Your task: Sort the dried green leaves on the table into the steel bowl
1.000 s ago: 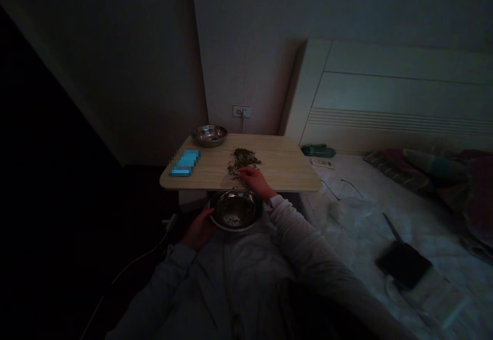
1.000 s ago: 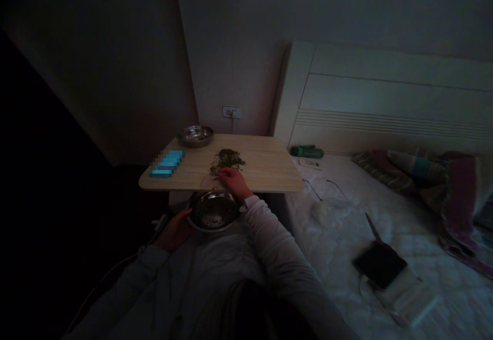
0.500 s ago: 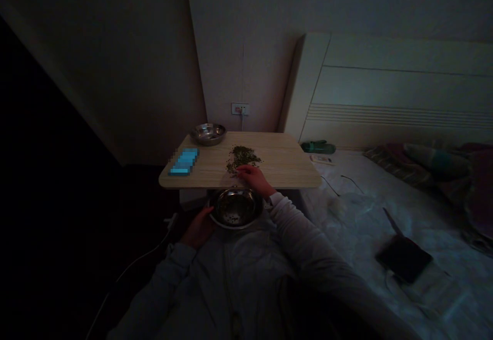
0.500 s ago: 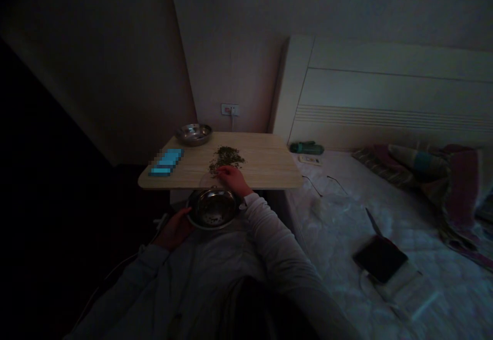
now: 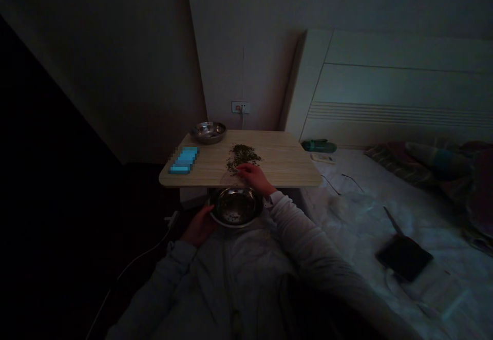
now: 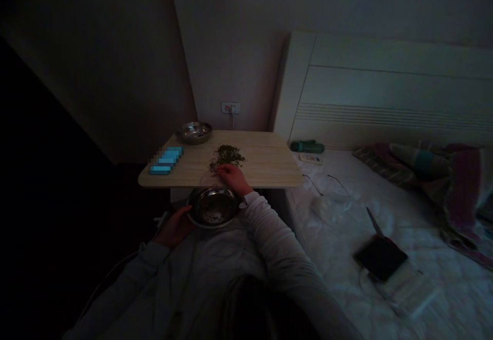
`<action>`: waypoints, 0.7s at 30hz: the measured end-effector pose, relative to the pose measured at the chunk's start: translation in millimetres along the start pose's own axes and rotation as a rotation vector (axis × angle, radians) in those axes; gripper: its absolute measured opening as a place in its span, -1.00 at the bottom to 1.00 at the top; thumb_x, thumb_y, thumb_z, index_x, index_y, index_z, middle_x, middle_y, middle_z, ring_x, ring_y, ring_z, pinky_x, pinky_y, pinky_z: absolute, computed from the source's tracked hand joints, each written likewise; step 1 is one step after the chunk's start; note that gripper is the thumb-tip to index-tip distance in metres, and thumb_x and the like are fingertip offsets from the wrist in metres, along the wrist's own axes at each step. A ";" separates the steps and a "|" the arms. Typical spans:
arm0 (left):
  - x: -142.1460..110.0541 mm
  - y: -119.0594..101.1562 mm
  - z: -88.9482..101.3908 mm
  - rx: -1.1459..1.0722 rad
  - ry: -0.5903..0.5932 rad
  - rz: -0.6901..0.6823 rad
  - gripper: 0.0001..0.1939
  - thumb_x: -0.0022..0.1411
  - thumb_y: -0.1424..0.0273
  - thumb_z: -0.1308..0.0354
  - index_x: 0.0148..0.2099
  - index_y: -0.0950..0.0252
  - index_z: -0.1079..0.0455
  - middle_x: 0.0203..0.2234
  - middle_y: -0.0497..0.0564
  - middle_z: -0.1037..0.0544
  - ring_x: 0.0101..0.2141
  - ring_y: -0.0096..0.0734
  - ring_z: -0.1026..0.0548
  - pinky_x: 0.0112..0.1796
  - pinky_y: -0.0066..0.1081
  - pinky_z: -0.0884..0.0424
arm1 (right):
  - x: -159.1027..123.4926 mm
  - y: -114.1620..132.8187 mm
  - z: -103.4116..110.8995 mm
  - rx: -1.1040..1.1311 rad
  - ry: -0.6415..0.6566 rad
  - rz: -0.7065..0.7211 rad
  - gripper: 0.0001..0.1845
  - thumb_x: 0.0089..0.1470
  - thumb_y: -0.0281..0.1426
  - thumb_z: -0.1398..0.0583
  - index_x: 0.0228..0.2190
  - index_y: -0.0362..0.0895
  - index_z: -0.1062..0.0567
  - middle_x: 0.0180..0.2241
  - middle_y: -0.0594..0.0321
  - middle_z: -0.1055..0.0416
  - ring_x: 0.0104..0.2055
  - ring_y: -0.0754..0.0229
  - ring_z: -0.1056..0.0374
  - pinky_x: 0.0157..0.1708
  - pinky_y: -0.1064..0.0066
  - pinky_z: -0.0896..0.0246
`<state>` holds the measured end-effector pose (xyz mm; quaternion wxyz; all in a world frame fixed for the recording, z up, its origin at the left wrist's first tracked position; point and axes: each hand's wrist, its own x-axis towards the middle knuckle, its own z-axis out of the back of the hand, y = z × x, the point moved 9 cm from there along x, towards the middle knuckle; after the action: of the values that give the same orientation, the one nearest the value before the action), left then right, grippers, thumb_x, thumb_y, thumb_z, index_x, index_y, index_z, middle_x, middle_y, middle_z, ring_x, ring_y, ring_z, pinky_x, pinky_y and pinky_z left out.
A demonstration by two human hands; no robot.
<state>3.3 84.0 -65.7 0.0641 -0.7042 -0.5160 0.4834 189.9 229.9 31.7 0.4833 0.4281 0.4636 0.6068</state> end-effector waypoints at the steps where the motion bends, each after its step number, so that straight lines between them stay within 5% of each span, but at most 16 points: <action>1: 0.0 -0.1 -0.3 -0.006 0.006 0.000 -0.71 0.40 0.59 -0.16 0.05 0.35 -0.63 -0.24 0.12 -0.81 -0.17 -0.11 -0.79 -0.08 -0.25 -0.70 | -0.1 0.5 0.6 -0.013 -0.001 -0.001 -0.84 0.05 -0.46 -0.36 -0.27 -0.12 -0.74 -0.38 0.29 -0.64 -0.28 0.18 -0.46 -0.11 0.32 -0.38; 7: 0.0 0.4 -2.1 -0.003 0.031 -0.001 -0.80 0.40 0.58 -0.17 -0.09 0.35 -0.63 -0.33 0.10 -0.79 -0.23 -0.15 -0.78 -0.06 -0.28 -0.67 | -0.3 2.4 1.6 -0.043 -0.001 0.027 -0.87 0.05 -0.43 -0.37 -0.30 -0.10 -0.73 -0.36 0.28 -0.64 -0.23 0.14 -0.49 -0.05 0.27 -0.40; 21: 6.9 3.6 0.9 -0.041 0.090 -0.007 -0.68 0.35 0.59 -0.21 0.10 0.32 -0.61 -0.21 0.10 -0.81 -0.17 -0.11 -0.79 -0.10 -0.26 -0.69 | 9.6 -8.0 20.6 0.132 -0.137 0.054 -0.77 0.01 -0.27 -0.37 -0.25 -0.07 -0.67 -0.31 0.21 -0.67 -0.19 0.09 -0.56 -0.05 0.23 -0.49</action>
<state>5.0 87.4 -72.5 0.0747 -0.7245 -0.5250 0.4403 209.8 243.3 28.8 0.4679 0.5118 0.4567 0.5573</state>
